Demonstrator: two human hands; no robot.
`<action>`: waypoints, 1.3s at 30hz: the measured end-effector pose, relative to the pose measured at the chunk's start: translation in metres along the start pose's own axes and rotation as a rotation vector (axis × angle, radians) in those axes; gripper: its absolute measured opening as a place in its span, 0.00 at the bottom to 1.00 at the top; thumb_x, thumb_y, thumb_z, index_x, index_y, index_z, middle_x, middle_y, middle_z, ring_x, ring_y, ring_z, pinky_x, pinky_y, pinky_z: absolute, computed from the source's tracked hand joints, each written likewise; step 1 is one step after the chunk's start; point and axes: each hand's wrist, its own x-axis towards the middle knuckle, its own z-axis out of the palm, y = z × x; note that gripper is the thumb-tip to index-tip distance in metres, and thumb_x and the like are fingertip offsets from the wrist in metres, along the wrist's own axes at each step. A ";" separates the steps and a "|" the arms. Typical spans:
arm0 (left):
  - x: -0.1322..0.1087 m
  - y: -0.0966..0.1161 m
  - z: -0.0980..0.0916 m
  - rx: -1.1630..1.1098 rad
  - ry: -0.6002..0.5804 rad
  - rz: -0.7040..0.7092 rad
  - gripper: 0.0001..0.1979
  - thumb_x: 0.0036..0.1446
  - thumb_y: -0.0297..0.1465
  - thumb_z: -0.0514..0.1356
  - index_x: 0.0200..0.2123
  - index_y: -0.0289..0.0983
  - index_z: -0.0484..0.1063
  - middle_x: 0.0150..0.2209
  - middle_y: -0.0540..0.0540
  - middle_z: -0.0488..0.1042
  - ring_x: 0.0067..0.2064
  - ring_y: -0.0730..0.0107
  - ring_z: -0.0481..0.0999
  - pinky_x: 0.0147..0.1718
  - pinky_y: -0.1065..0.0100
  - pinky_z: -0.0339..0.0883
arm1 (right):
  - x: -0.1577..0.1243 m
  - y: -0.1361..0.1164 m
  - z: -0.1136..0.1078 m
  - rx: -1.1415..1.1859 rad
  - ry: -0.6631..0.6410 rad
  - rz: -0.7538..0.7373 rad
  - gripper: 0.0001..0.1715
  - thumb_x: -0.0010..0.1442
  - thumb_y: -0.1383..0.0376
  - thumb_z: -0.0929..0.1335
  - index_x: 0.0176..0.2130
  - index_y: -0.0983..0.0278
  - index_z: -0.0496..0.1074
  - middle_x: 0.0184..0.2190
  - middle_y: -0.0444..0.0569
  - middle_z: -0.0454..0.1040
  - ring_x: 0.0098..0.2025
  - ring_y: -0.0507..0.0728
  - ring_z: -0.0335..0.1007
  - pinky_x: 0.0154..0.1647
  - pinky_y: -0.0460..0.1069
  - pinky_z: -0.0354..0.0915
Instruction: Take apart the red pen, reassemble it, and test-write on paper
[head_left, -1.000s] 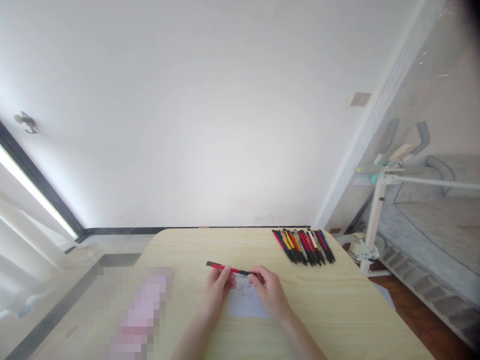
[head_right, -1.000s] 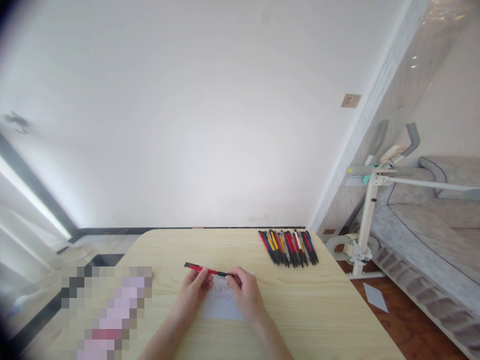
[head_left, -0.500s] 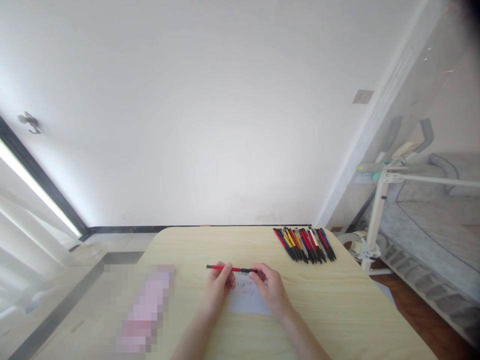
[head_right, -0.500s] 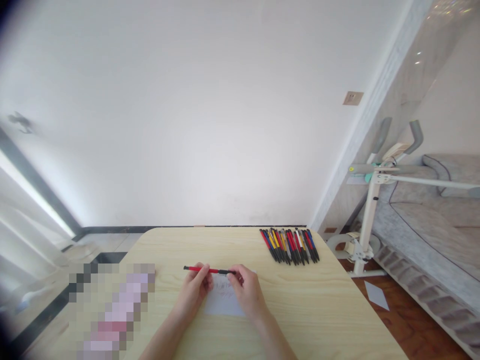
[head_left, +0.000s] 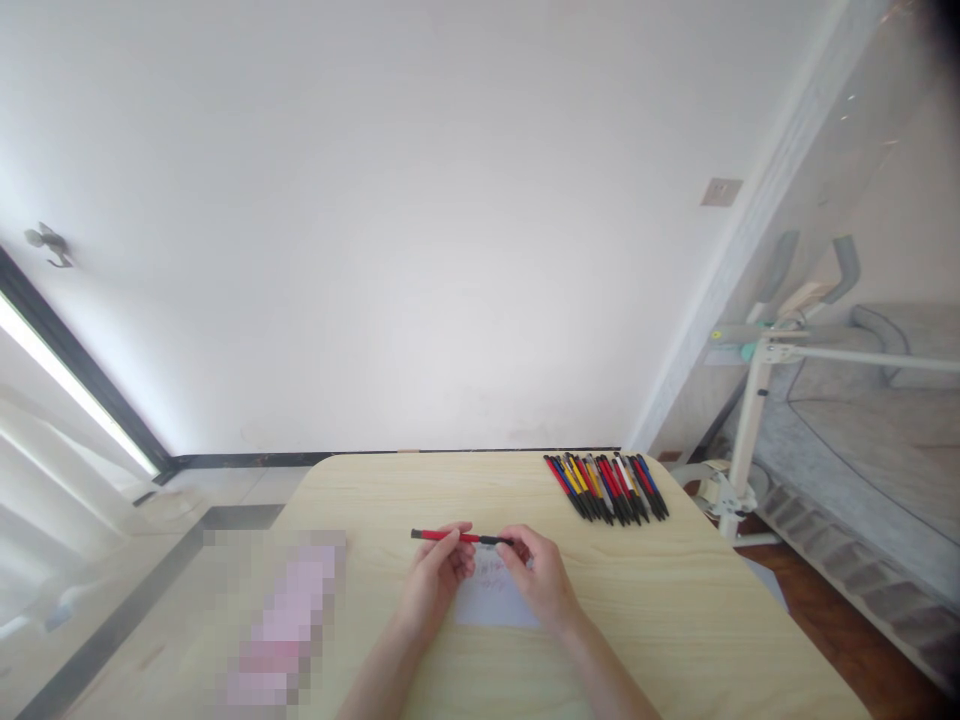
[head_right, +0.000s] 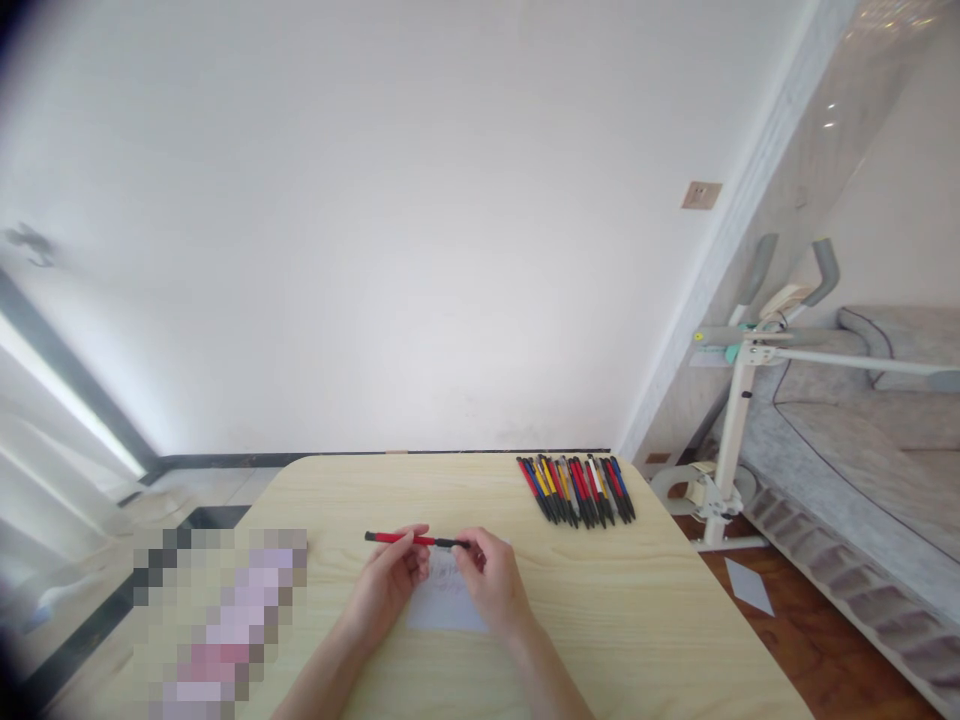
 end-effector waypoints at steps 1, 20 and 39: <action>0.000 0.000 0.000 0.000 0.001 -0.001 0.11 0.50 0.31 0.60 0.37 0.31 0.73 0.23 0.46 0.72 0.24 0.74 0.69 0.25 0.72 0.61 | 0.000 0.000 0.000 0.001 0.002 -0.001 0.10 0.56 0.62 0.64 0.34 0.65 0.71 0.26 0.47 0.73 0.27 0.54 0.67 0.29 0.46 0.62; 0.007 -0.003 0.002 0.134 0.135 -0.004 0.14 0.43 0.37 0.65 0.27 0.31 0.72 0.19 0.48 0.71 0.18 0.78 0.67 0.18 0.75 0.59 | 0.001 0.002 0.002 0.042 0.018 0.018 0.08 0.52 0.63 0.65 0.32 0.65 0.71 0.25 0.47 0.73 0.26 0.54 0.66 0.27 0.46 0.62; 0.008 -0.005 0.001 0.114 0.130 0.019 0.13 0.45 0.37 0.64 0.27 0.32 0.70 0.19 0.50 0.70 0.19 0.78 0.67 0.19 0.75 0.59 | 0.000 -0.003 0.000 0.028 0.013 0.110 0.27 0.61 0.52 0.56 0.20 0.64 0.65 0.15 0.44 0.67 0.21 0.52 0.65 0.25 0.44 0.58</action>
